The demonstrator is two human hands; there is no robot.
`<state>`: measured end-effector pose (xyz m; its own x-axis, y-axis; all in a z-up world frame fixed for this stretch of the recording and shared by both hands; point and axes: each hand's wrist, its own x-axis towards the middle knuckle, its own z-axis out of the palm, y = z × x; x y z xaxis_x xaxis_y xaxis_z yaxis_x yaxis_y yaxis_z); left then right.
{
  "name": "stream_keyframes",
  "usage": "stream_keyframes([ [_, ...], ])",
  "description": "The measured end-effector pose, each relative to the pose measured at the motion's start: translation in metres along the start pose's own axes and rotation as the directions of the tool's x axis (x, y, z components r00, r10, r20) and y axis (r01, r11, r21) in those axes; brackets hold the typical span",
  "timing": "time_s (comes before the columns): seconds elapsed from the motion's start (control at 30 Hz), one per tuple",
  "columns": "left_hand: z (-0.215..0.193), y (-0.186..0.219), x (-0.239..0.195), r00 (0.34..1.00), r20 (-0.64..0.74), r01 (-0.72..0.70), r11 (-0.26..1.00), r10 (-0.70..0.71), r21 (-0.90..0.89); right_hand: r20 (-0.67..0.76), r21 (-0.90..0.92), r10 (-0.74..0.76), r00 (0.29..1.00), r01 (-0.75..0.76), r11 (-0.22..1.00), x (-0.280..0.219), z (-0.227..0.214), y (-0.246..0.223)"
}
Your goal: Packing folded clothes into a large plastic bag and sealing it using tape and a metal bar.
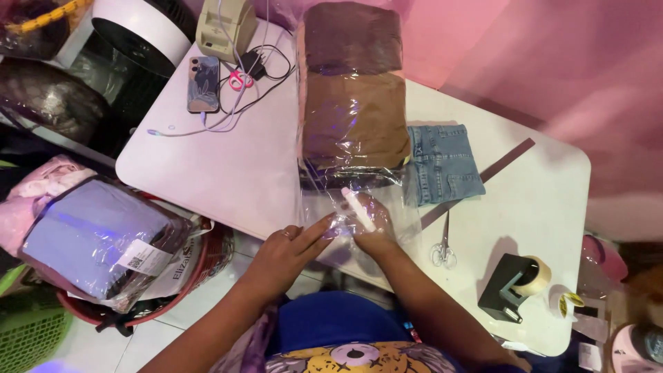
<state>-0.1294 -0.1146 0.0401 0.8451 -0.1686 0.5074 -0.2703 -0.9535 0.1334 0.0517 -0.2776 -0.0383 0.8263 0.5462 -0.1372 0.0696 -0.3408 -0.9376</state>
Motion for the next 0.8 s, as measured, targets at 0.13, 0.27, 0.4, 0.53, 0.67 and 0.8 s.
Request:
stream_keyframes([
  [0.13, -0.001, -0.004, -0.006, 0.999, 0.034, 0.025, 0.998, -0.023, -0.055, -0.262, -0.125, -0.52, 0.813, 0.506, 0.854, 0.005, -0.007, -0.029],
  [0.27, 0.002, -0.006, -0.014, 0.999, -0.012, 0.048, 0.983, -0.051, -0.178, -0.4, -0.268, -0.057, 0.915, -0.057, 0.962, -0.019, -0.032, -0.043],
  [0.4, -0.008, -0.002, -0.016, 0.973, 0.169, 0.194, 0.952, -0.156, -0.236, -0.21, -0.128, -0.004, 0.978, -0.023, 0.992, -0.019, -0.057, 0.059],
  [0.53, -0.008, -0.002, -0.015, 0.985, 0.107, 0.163, 0.948, -0.138, -0.273, -0.153, -0.106, -0.042, 0.987, 0.026, 0.994, -0.031, -0.048, 0.045],
  [0.67, 0.006, -0.001, -0.024, 0.977, -0.002, 0.198, 0.915, -0.212, -0.351, -0.095, -0.189, -0.193, 0.977, 0.173, 0.967, -0.044, -0.031, 0.029],
  [0.8, 0.025, -0.005, -0.045, 0.923, 0.141, 0.383, 0.884, -0.357, -0.268, -0.09, -0.484, -0.493, 0.866, 0.394, 0.781, -0.043, -0.031, 0.009],
])
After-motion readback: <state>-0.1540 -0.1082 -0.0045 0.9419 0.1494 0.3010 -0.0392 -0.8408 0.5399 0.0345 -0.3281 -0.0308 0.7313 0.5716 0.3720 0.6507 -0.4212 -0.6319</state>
